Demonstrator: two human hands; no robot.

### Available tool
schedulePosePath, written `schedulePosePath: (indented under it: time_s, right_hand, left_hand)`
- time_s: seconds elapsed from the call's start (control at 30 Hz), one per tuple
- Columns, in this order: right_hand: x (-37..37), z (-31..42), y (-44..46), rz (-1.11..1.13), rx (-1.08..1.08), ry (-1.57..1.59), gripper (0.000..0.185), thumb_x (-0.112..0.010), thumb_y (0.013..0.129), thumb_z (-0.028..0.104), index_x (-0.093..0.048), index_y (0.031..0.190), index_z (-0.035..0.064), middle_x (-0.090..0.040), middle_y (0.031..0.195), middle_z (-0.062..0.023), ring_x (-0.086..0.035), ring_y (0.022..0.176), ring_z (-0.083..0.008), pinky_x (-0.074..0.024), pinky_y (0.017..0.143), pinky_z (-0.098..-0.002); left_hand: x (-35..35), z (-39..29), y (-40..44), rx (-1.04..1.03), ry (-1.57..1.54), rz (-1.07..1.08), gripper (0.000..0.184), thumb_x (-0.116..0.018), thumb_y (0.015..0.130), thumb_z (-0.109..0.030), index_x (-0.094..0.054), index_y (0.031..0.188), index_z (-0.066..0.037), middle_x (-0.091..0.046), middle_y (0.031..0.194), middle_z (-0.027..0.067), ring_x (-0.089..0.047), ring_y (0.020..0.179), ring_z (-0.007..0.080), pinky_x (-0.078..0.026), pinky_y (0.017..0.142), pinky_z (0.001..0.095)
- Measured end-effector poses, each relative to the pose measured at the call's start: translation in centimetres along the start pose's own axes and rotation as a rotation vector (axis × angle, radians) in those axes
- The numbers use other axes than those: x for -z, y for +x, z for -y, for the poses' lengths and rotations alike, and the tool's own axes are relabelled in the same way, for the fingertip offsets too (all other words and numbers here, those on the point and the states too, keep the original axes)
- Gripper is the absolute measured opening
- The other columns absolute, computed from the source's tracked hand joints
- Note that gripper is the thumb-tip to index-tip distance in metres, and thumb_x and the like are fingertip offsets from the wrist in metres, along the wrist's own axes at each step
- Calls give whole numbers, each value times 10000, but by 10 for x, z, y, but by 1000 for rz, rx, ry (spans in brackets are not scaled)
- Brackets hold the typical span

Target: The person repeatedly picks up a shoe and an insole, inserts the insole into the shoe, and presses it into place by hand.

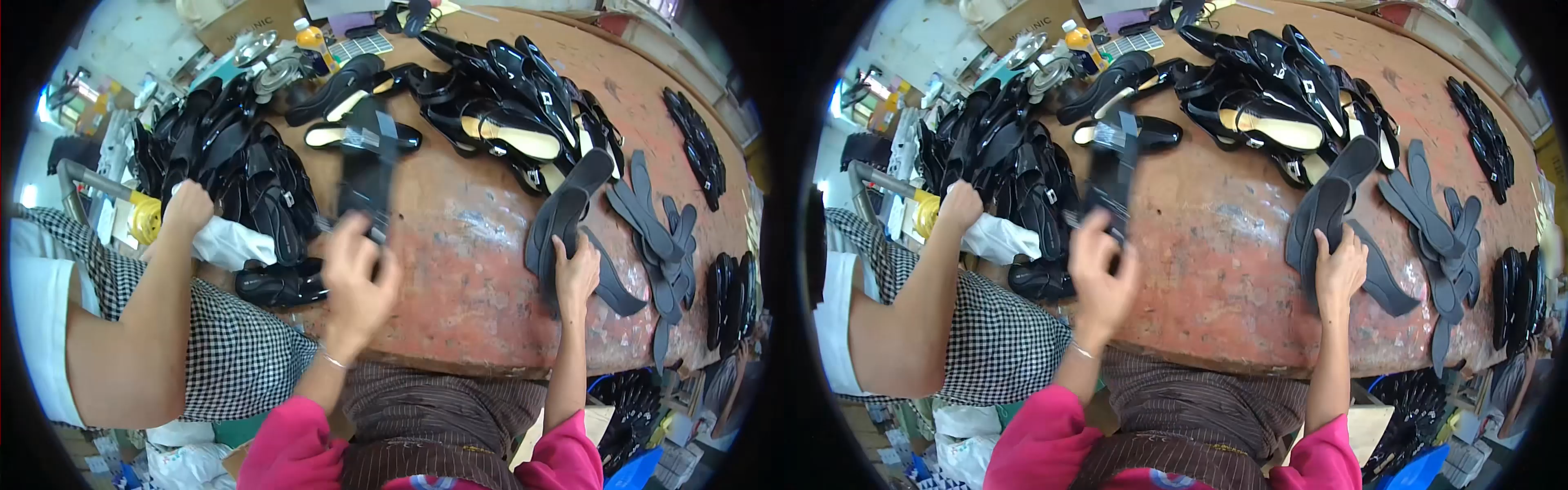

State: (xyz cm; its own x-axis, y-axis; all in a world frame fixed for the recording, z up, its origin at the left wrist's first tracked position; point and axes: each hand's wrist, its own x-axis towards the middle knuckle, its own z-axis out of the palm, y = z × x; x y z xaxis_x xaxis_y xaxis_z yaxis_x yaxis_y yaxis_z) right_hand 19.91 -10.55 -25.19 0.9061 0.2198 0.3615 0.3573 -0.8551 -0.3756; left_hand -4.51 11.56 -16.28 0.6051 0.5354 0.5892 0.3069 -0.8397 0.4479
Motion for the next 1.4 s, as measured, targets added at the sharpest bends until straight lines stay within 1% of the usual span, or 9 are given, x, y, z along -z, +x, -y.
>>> schedulePosePath:
  time_s: [0.27,0.43,0.5,0.67,0.9,0.97,1.1,1.33,1.4]
  right_hand:
    - [28,-56,11,200,-287,1136,477,-721,887,-32,-540,1328,-63,-663,1133,-86,-640,981,-167,-508,887,-297]
    - [47,-120,8,177,-777,1282,583,-640,943,124,-428,1466,-21,-625,1280,-131,-655,1077,-211,-515,947,-324]
    - [65,-82,8,160,-519,1768,648,-586,946,160,-359,1530,-4,-577,1369,-186,-667,1115,-284,-531,966,-374]
    - [60,-97,-26,541,-585,2104,689,-487,1055,464,-320,1558,24,-567,1355,-220,-677,1011,-320,-582,823,-424]
    - [78,-73,-69,445,-634,1297,629,-408,1077,518,-565,1376,-12,-653,1150,-126,-626,889,-182,-527,789,-338]
    - [89,-75,-87,447,-307,760,562,-428,1080,402,-585,1340,-71,-642,1226,-136,-581,1060,-220,-429,1004,-352]
    - [135,18,-85,501,636,273,443,-758,769,130,-717,1202,43,-630,1159,-175,-577,1046,-367,-450,881,-449]
    - [85,48,-109,538,775,465,317,-792,695,92,-785,1012,94,-688,1131,-118,-620,1027,-305,-477,877,-425]
    - [71,66,-115,579,789,547,246,-791,706,86,-789,953,81,-693,1120,-123,-629,1043,-301,-488,903,-422]
  left_hand:
    - [-6,134,83,123,946,-70,467,-740,829,-170,-594,1226,25,-550,1342,214,-515,1249,401,-385,1047,586]
    - [-101,186,123,-128,871,-15,404,-731,741,-46,-655,1134,10,-591,1264,211,-565,1166,361,-459,995,434]
    - [-115,205,136,107,702,435,237,-704,742,-72,-702,963,13,-655,1125,177,-583,1160,323,-455,921,481]
    - [-79,139,110,-172,138,47,150,-782,714,-89,-716,843,-47,-629,885,137,-611,868,339,-471,778,466]
    - [-7,4,-47,-88,-232,188,154,-810,666,-24,-693,765,-25,-556,740,76,-569,696,279,-465,624,397]
    - [-10,-1,-95,-116,-279,255,143,-814,662,-21,-714,761,-45,-543,711,44,-570,669,235,-446,604,375]
    - [-5,-5,-145,-62,-170,326,165,-837,677,-64,-749,817,-59,-573,737,31,-575,715,224,-432,632,365]
    - [19,2,-150,173,-95,100,258,-797,792,-66,-748,1041,-24,-697,940,127,-623,950,314,-475,848,440]
    - [24,10,-148,476,-48,-22,286,-712,892,-31,-709,1177,-6,-644,934,100,-597,869,201,-488,724,335]
